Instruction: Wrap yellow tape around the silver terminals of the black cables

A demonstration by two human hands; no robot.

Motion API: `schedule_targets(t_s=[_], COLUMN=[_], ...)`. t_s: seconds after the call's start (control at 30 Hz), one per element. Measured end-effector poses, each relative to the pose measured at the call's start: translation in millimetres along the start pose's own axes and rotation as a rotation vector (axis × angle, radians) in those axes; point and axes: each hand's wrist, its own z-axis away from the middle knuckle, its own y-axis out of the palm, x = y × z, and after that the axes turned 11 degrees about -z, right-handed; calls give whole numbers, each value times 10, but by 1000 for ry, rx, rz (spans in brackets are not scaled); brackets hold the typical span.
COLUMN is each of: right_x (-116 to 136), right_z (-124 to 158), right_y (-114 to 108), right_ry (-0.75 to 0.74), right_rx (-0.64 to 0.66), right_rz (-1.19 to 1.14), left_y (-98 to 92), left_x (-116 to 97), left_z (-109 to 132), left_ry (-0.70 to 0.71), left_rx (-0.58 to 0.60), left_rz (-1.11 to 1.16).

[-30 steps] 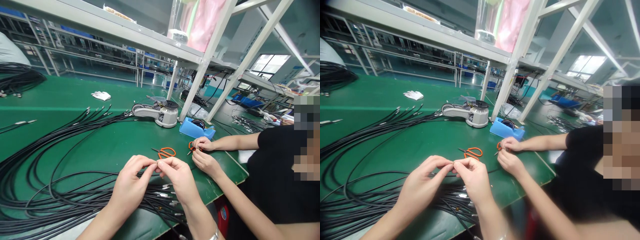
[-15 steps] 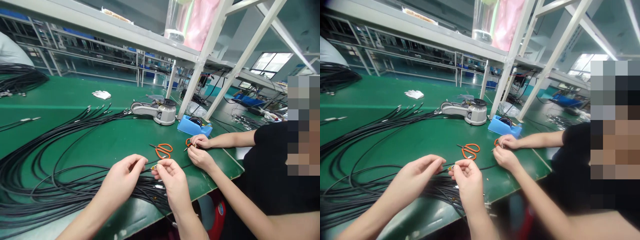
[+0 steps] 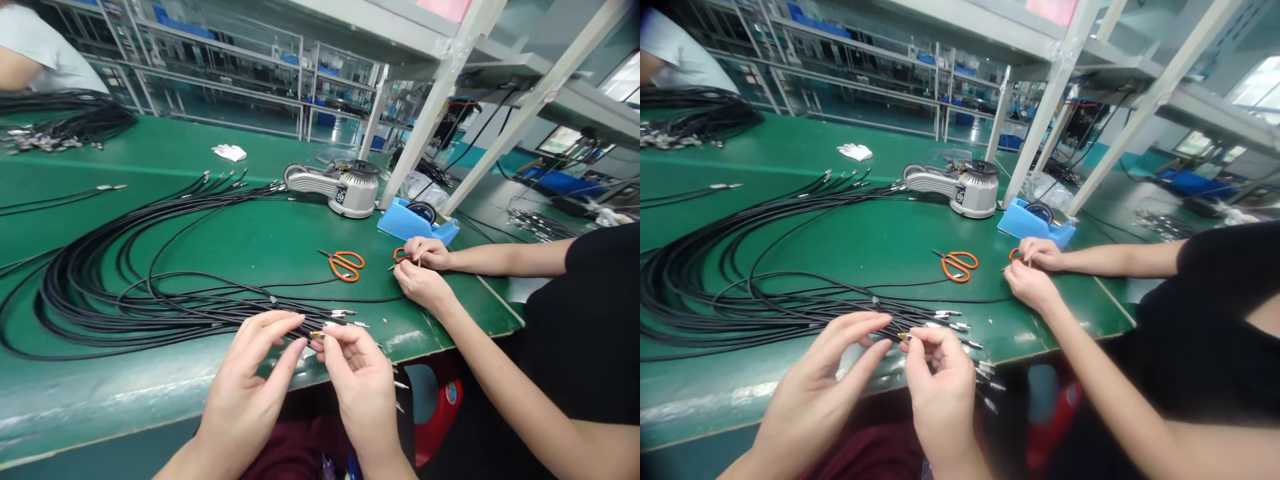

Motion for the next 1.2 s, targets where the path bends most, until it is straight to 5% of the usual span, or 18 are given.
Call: schedule_targets(t_s=[0.07, 0.23, 0.33, 0.43, 0.67, 0.83, 1.2], right_x=[-12, -75, -98, -83, 232, 356, 285], right_z=[33, 218, 344, 412, 303, 193, 233], right_y=[5, 6, 21, -2, -206, -180, -87], right_ry=[78, 174, 55, -93, -329, -334, -258], right_rx=[-25, 17, 50, 126, 434, 625, 624], right_rz=[-75, -159, -51, 156, 660, 813, 992], left_y=[-7, 12, 35, 27, -18, -20, -11], left_x=[0, -71, -131, -137, -23, 9, -55], left_z=[82, 288, 334, 353, 438, 484, 526], left_ry=[-161, -762, -904, -949, -998, -966, -814], left_rx=[30, 441, 383, 331, 413, 398, 297], left_rz=[107, 637, 902, 1040, 1026, 930, 703])
